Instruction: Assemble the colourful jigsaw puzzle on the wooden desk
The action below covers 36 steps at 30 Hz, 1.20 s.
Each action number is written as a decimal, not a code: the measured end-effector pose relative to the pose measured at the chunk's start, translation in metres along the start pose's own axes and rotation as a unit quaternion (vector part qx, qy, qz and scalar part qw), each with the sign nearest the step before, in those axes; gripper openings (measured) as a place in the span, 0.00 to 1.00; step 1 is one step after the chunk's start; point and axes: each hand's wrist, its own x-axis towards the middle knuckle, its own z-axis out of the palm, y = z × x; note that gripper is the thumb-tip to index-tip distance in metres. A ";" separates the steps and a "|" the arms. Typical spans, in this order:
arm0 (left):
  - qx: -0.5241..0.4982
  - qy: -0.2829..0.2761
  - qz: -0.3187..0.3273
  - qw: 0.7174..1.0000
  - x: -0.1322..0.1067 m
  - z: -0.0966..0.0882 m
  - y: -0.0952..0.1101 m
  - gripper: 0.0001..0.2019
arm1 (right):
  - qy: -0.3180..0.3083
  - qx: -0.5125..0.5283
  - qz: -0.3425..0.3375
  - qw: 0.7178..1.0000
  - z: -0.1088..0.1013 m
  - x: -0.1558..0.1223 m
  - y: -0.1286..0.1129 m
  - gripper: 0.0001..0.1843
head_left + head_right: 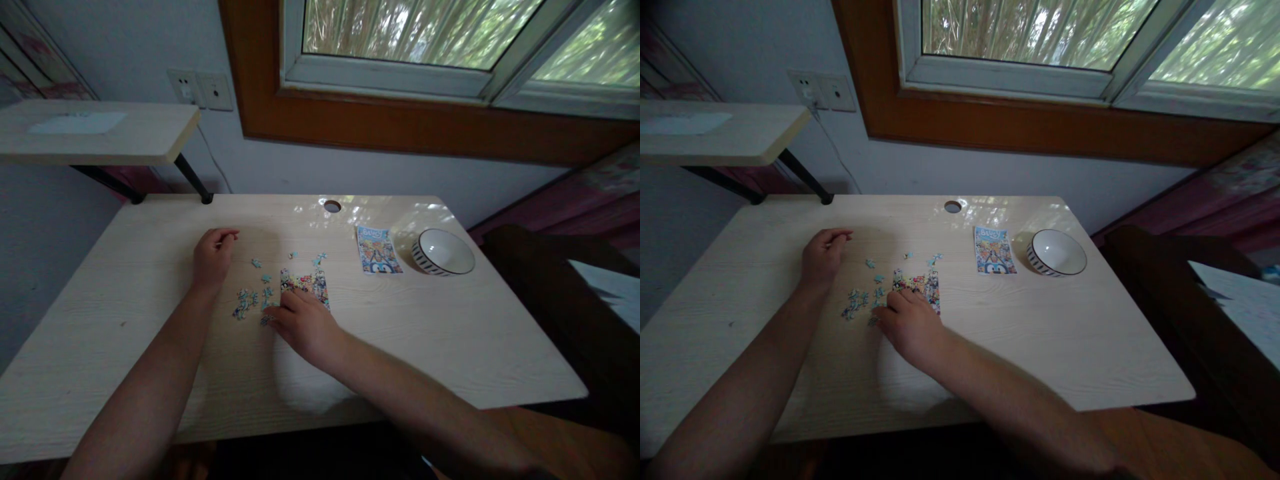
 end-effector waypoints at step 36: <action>0.019 -0.012 0.004 1.000 0.000 0.000 0.000 0.13 | -0.008 0.020 0.026 0.999 0.007 0.002 -0.005 0.07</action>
